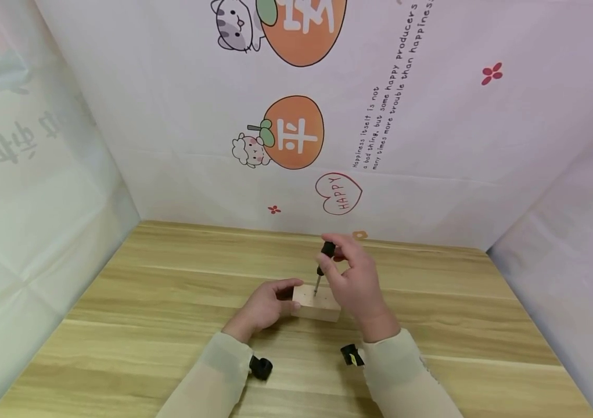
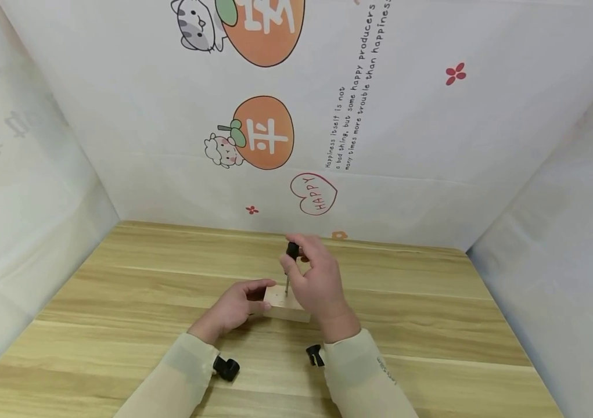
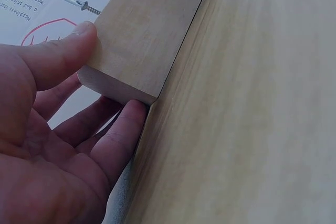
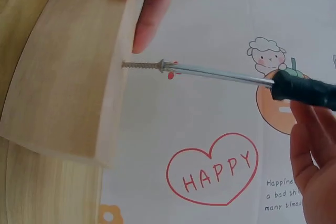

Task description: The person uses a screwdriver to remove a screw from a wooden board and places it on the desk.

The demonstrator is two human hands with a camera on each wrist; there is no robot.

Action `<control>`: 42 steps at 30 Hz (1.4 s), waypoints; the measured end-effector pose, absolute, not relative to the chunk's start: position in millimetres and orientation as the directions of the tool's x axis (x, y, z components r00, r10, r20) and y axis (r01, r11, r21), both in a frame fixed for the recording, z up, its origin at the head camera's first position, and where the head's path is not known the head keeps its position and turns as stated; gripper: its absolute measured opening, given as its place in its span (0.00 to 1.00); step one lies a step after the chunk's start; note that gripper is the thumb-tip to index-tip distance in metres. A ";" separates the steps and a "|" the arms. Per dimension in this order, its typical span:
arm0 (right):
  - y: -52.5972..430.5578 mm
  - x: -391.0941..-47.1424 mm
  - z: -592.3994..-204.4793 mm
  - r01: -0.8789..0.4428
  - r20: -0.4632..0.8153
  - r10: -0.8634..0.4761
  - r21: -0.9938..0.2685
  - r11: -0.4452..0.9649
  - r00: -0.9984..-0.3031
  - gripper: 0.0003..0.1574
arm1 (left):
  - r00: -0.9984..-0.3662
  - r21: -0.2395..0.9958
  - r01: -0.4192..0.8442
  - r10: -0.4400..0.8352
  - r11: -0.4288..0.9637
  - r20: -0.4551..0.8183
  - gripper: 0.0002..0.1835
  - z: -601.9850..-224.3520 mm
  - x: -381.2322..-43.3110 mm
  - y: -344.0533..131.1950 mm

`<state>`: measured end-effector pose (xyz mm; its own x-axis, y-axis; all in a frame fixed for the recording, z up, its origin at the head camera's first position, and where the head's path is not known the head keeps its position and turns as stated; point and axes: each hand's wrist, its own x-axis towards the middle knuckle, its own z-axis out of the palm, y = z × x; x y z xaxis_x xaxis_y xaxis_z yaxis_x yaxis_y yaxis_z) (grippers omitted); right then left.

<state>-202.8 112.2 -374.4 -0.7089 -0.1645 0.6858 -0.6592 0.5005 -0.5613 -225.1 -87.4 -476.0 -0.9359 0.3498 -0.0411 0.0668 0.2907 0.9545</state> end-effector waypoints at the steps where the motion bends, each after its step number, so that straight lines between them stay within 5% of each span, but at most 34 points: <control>1: 111.4 -203.2 -375.7 -0.649 0.682 -0.145 -0.576 0.498 -0.717 0.23 | -0.936 0.954 0.068 0.350 0.292 -0.040 0.24 -476.2 -225.0 -87.5; 9: 108.8 -204.5 -378.9 -0.647 0.724 -0.055 -0.576 0.499 -0.687 0.21 | -0.934 0.953 0.078 0.357 0.292 -0.033 0.25 -477.3 -226.2 -86.9; 19: 112.6 -203.2 -370.3 -0.665 0.638 -0.206 -0.661 0.346 -0.742 0.21 | -0.934 0.956 0.073 0.355 0.284 -0.034 0.25 -477.1 -227.2 -88.2; 31: 108.0 -197.3 -375.1 -0.619 0.665 -0.086 -0.629 0.470 -0.742 0.20 | -0.936 0.946 0.090 0.350 0.311 -0.026 0.24 -479.9 -226.2 -88.7; 36: 109.3 -196.8 -377.0 -0.635 0.659 -0.090 -0.667 0.390 -0.747 0.24 | -0.935 0.953 0.078 0.353 0.294 -0.032 0.24 -480.0 -226.3 -88.3; 42: 108.9 -196.2 -376.5 -0.660 0.658 -0.124 -0.688 0.303 -0.743 0.16 | -0.935 0.956 0.071 0.354 0.284 -0.036 0.24 -481.3 -227.5 -88.5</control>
